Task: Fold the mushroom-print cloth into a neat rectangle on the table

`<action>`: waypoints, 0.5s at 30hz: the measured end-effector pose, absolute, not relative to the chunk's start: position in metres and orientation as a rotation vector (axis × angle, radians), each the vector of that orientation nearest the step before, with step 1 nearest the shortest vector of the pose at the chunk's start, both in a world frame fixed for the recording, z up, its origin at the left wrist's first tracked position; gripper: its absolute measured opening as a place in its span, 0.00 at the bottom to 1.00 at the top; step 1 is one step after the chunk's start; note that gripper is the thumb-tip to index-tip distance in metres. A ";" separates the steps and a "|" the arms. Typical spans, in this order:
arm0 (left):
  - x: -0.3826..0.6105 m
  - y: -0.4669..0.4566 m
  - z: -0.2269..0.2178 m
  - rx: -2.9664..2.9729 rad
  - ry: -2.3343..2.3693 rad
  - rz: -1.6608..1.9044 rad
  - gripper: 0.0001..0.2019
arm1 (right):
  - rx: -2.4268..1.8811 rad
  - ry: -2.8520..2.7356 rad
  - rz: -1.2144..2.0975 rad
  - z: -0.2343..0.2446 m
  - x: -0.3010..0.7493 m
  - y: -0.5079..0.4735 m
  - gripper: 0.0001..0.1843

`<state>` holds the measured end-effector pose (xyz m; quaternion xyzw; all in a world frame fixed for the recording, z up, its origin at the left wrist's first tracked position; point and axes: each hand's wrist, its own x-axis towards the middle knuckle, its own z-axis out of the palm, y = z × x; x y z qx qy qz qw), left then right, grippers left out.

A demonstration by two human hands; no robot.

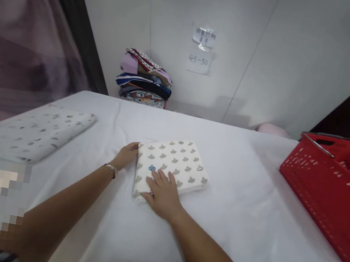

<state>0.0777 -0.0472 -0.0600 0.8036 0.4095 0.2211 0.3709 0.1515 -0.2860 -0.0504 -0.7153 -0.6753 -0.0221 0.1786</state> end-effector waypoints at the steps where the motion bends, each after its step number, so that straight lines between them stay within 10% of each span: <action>1: 0.075 -0.056 -0.058 2.070 1.089 0.604 0.19 | -2.017 -1.904 -0.069 -0.051 0.152 -0.286 0.24; 15: 0.039 -0.170 -0.073 2.538 0.592 0.619 0.20 | -1.951 -1.833 -0.079 -0.053 0.155 -0.294 0.21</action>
